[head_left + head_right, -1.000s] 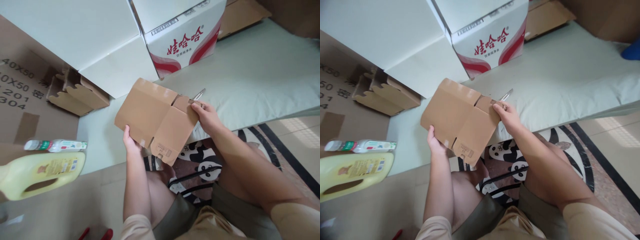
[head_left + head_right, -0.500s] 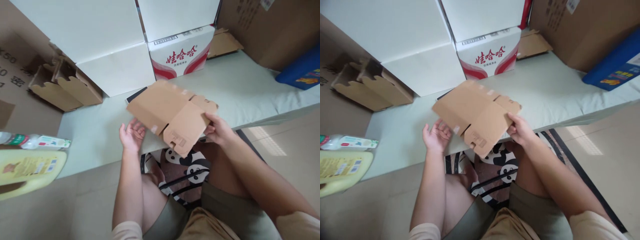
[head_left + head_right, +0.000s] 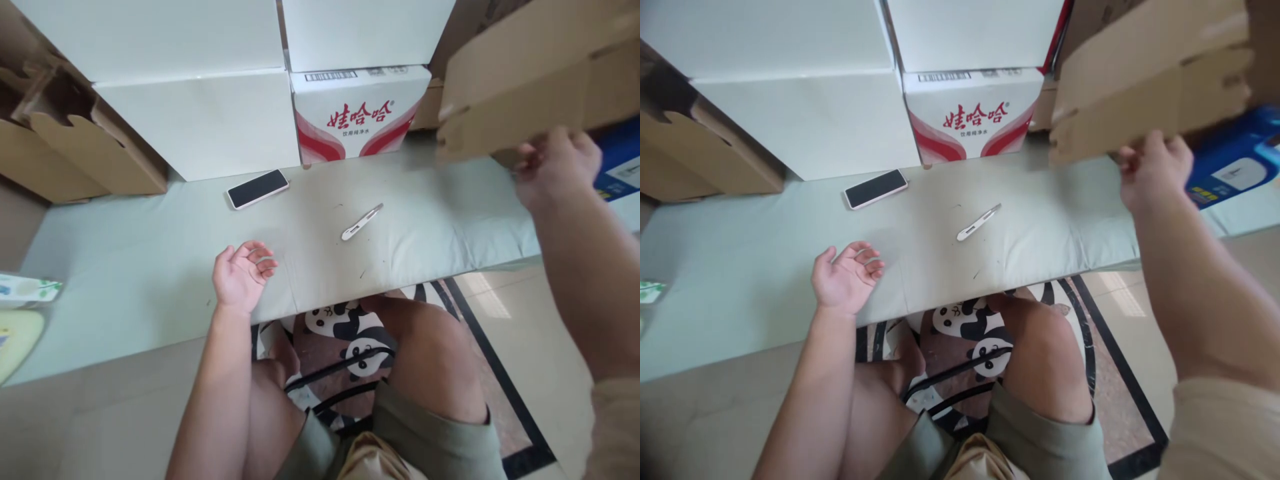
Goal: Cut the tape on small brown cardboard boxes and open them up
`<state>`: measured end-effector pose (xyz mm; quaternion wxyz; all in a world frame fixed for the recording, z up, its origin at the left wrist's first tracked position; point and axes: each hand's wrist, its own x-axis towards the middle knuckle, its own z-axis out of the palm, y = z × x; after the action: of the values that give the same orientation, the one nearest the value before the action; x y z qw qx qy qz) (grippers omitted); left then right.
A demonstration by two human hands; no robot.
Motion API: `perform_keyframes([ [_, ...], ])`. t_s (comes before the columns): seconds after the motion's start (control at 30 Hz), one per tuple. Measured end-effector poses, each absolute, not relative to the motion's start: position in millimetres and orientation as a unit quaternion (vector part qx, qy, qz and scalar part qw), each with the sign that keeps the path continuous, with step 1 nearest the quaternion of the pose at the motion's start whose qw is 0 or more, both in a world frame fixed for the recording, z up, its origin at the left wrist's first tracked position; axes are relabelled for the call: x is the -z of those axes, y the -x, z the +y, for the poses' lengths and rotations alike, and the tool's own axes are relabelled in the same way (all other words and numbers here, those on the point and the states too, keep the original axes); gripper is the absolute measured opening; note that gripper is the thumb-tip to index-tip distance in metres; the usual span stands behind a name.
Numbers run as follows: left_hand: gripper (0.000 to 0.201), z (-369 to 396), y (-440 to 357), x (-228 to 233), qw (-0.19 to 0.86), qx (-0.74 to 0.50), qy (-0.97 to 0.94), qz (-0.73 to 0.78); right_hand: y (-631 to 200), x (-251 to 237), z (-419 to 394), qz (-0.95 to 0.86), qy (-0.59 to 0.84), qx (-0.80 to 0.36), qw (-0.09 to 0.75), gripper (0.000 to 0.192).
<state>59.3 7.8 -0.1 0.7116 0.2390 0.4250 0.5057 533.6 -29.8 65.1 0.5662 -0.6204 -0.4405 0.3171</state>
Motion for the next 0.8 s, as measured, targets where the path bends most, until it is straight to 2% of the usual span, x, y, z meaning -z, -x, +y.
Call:
perform_keyframes([
  [0.1, 0.041, 14, -67, 3, 0.713, -0.505, -0.244, 0.422, -549, -63, 17, -0.47, 0.659, -0.245, 0.534, 0.037],
  [0.2, 0.04, 17, -69, 4, 0.717, -0.5, -0.25, 0.417, -539, -42, 35, -0.478, 0.737, -0.187, 0.441, 0.037],
  [0.3, 0.039, 15, -67, 4, 0.716, -0.506, -0.254, 0.407, -503, 0, 14, -0.511, 0.758, -0.169, 0.368, 0.033],
  [0.37, 0.038, 13, -65, 3, 0.715, -0.513, -0.254, 0.402, -478, 30, -11, -0.587, 0.75, -0.125, 0.277, 0.039],
  [0.47, 0.038, 6, -61, 1, 0.715, -0.516, -0.255, 0.397, -457, 57, -37, -0.645, 0.735, -0.066, 0.201, 0.047],
  [0.6, 0.038, -2, -53, -4, 0.712, -0.531, -0.248, 0.387, -457, 60, -42, -0.655, 0.743, 0.003, 0.139, 0.047],
  [0.8, 0.034, -10, -37, -10, 0.705, -0.576, -0.212, 0.355, -449, 47, -39, -0.688, 0.72, 0.037, 0.08, 0.051],
])
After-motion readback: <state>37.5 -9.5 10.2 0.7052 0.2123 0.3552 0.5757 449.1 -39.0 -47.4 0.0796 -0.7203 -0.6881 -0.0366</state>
